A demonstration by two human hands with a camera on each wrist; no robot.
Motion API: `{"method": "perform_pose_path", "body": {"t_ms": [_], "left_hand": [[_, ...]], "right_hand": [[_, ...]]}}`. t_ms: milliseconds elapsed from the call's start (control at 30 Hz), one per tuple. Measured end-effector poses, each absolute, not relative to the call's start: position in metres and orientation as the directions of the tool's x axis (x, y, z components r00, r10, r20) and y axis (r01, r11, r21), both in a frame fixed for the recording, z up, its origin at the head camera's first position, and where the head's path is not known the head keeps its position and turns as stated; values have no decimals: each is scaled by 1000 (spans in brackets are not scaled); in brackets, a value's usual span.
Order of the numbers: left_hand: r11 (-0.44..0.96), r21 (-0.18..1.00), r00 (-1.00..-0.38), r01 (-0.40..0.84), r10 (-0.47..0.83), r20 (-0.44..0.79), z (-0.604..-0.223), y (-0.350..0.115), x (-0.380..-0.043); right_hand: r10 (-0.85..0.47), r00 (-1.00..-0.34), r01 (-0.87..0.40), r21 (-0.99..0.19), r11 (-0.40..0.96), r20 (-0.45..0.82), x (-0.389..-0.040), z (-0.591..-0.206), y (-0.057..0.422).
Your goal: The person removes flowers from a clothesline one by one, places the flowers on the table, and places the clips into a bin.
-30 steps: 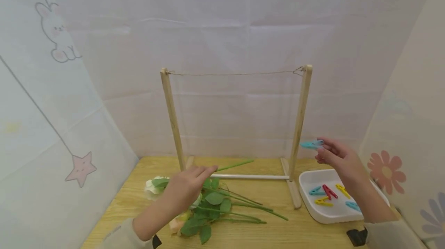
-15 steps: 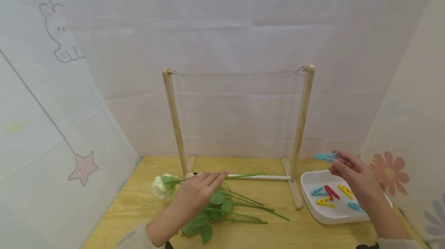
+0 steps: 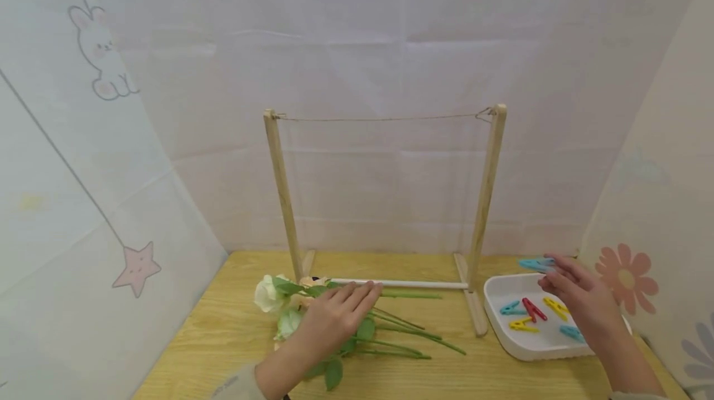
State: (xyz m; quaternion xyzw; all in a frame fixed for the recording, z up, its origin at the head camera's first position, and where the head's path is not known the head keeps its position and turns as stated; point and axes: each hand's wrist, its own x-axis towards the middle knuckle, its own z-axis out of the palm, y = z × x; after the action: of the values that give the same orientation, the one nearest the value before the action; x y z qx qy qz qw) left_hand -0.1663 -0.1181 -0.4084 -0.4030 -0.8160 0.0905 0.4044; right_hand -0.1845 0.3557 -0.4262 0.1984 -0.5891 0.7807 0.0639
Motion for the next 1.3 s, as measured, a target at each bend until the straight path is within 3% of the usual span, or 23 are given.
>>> {"method": "perform_pose_path", "body": {"t_ms": [400,700,900,1167,1300], "left_hand": [[661,-483,-355,574,733,580,-426,-99,-166],[644,-499,-375,580,755,538,-434,-89,-161],[627,-534,-395,567,776,492,-439,-86,-159],[598,-562,-405,571,801,441,-450,-84,-158],[590,-554,-400,587,807,435,-454,-84,-157]], "right_hand": [[-201,-896,-325,-893,-310,396,-186,-441,368],[-199,-908,-326,-920,-216,368,-184,-454,381],[-170,-948,-239,-954,-182,270,-184,-463,392],[-98,-990,-106,-994,34,102,-184,-471,403],[-73,-994,-85,-993,86,79,-184,-475,406]]}}
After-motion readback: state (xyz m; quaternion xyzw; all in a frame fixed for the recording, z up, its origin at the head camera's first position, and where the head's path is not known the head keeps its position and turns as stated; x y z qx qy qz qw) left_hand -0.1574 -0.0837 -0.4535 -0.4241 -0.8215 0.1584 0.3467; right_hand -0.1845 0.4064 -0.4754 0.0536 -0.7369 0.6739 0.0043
